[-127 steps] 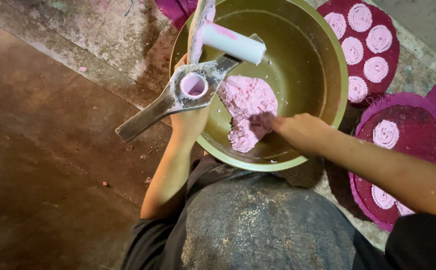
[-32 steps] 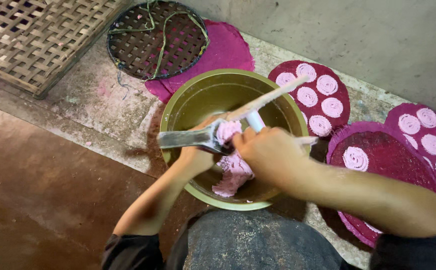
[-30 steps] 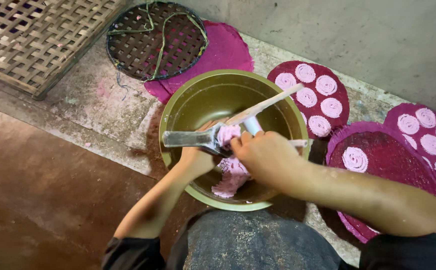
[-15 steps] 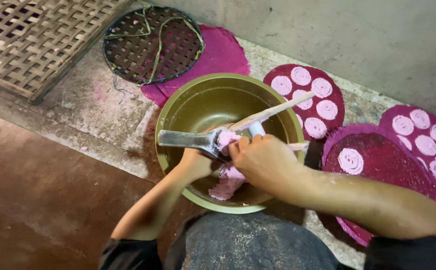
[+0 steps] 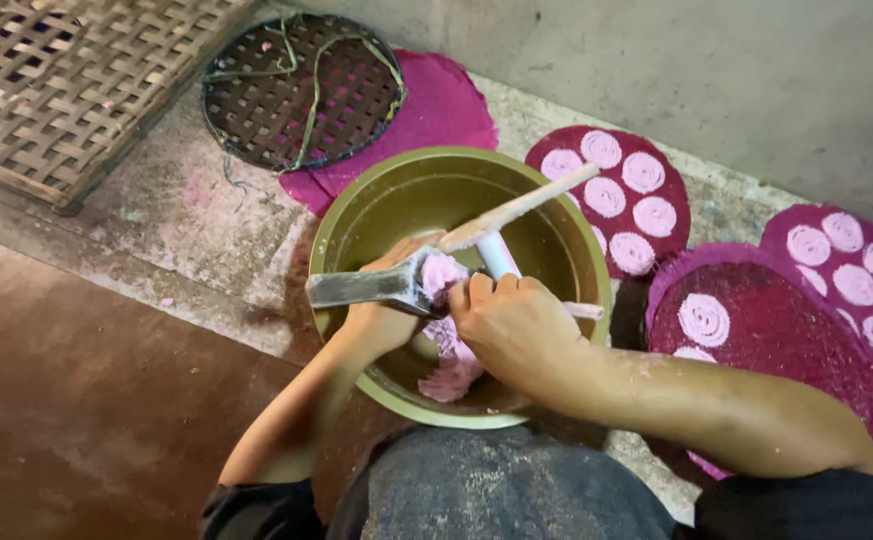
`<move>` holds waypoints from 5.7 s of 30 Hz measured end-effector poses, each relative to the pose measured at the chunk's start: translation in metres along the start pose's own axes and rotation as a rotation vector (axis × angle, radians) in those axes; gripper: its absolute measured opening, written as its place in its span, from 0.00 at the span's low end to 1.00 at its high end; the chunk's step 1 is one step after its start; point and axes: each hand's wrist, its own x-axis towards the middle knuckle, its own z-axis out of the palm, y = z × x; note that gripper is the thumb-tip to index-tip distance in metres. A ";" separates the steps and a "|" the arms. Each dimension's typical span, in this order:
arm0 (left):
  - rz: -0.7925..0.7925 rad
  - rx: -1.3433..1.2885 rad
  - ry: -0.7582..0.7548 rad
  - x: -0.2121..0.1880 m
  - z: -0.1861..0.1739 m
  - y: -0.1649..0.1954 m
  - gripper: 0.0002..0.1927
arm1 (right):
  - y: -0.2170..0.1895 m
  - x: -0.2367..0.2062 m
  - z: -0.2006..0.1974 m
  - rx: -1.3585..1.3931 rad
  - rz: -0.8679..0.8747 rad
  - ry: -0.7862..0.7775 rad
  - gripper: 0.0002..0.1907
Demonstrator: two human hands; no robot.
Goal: The person sits at a low workbench and uses a hand-held extruder tool to pipe pink paste into rosette shapes onto round magenta boards. They load paste from a large basin into the tool, squeeze rosettes one at a time onto the boards, and cut or trim the paste with a small blade between rosettes.
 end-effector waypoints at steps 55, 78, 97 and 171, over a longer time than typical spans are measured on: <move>-0.277 -0.308 -0.676 -0.004 0.065 0.161 0.20 | 0.061 -0.209 -0.017 0.775 -0.258 0.980 0.34; 0.141 -1.046 -0.874 0.070 0.313 0.315 0.48 | 0.166 -0.563 0.049 2.256 0.231 0.108 0.59; -0.111 -2.198 -0.691 0.139 0.396 0.299 0.29 | 0.257 -0.734 0.168 2.118 0.673 -0.556 0.50; -0.167 -2.211 -0.585 0.137 0.499 0.247 0.17 | 0.249 -0.603 0.126 2.297 0.889 -0.392 0.58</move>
